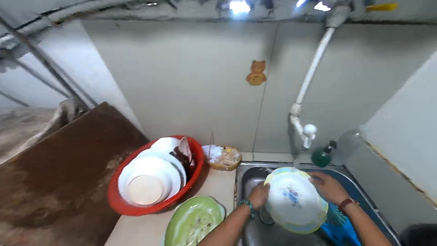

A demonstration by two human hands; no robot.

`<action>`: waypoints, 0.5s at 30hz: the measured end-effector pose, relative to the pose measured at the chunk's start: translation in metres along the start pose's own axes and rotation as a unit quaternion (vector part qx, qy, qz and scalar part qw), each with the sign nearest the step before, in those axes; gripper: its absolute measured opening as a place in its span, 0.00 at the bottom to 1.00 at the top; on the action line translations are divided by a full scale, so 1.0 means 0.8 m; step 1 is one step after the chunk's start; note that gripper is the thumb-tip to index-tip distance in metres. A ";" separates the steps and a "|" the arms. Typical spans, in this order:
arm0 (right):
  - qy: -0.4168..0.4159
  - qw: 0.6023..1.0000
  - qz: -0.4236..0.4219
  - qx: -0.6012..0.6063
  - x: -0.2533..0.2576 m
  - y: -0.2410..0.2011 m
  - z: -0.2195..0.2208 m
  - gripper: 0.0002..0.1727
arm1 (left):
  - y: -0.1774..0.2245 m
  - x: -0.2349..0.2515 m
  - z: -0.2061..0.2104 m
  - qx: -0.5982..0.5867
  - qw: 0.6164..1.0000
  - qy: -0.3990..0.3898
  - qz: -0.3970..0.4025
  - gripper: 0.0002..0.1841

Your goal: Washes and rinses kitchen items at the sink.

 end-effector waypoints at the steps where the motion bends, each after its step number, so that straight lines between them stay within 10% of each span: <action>1: -0.005 0.999 0.011 -0.037 -0.003 0.000 -0.012 0.22 | 0.004 0.013 0.020 -0.002 0.999 -0.032 -0.025 0.29; 5: 0.011 0.992 0.037 -0.120 -0.002 0.010 -0.041 0.23 | 0.012 0.050 0.073 -0.110 0.987 -0.075 -0.089 0.28; 15: 0.038 0.994 0.099 -0.025 0.037 0.007 0.047 0.40 | 0.057 0.058 0.043 -0.150 0.985 0.052 0.063 0.21</action>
Point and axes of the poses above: each hand's wrist, its own x-axis towards the middle knuckle, its own z-axis out of the palm, y = z × x, the point moved 2 cm from there along x, towards the middle knuckle, and after that the axes turned 3 degrees about -z, right-handed, at the moved point
